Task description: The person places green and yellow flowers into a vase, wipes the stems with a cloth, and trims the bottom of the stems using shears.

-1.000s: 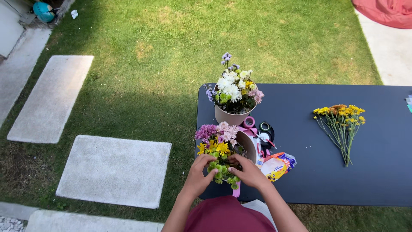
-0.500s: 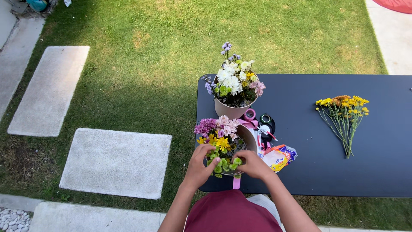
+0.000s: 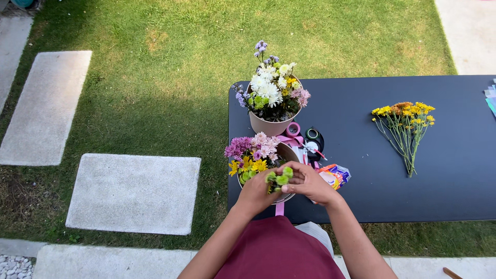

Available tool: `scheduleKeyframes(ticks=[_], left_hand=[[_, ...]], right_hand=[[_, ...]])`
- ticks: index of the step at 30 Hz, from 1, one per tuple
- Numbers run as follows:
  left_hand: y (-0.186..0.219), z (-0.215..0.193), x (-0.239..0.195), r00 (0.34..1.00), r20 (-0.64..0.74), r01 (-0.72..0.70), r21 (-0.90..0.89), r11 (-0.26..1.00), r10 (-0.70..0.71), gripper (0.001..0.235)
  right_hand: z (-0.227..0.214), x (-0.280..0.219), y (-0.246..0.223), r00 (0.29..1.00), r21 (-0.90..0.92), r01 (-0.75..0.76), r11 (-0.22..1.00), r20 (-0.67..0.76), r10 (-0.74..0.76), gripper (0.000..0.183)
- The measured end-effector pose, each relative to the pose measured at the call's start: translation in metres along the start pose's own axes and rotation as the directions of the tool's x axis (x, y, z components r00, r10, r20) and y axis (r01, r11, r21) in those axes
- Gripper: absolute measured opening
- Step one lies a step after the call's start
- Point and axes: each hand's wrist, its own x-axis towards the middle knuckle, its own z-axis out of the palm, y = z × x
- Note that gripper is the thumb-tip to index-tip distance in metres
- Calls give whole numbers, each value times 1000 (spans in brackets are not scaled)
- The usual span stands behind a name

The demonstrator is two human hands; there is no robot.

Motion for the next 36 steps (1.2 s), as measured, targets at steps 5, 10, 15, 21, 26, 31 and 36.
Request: scheduleKeyframes(ticks=[5,10,15,21,26,31,36], left_hand=[[-25,0,21,990,-100,80,-142,987,-95,26],[-5,-24,14,986,-157,37,-70,997,-47,27],[13,-26,6,870,-492,-69,-194,978,-36,21],[22,-23,-3,939,-281,50,-456,889,-197,20],[24,-20,-6,969,-222,3,-410,912,-103,40],[37,-56,-8,944,-256,127,-295,947,-207,60],[15,-70,-21,874,-329,209,-407,889,-356,47]], right_hand=[[-7,0,3,994,17,69,998,-87,-67,67],[-34,3,35,943,-117,129,985,-293,-159,48],[-42,-9,40,916,-411,24,912,-355,-184,41],[-2,-20,11,980,-380,166,910,-37,-194,48],[-2,2,30,951,-582,267,768,32,-307,11],[-7,-2,-1,891,-662,290,691,-76,-448,5],[-6,-10,-10,921,-767,241,595,-12,-389,13]])
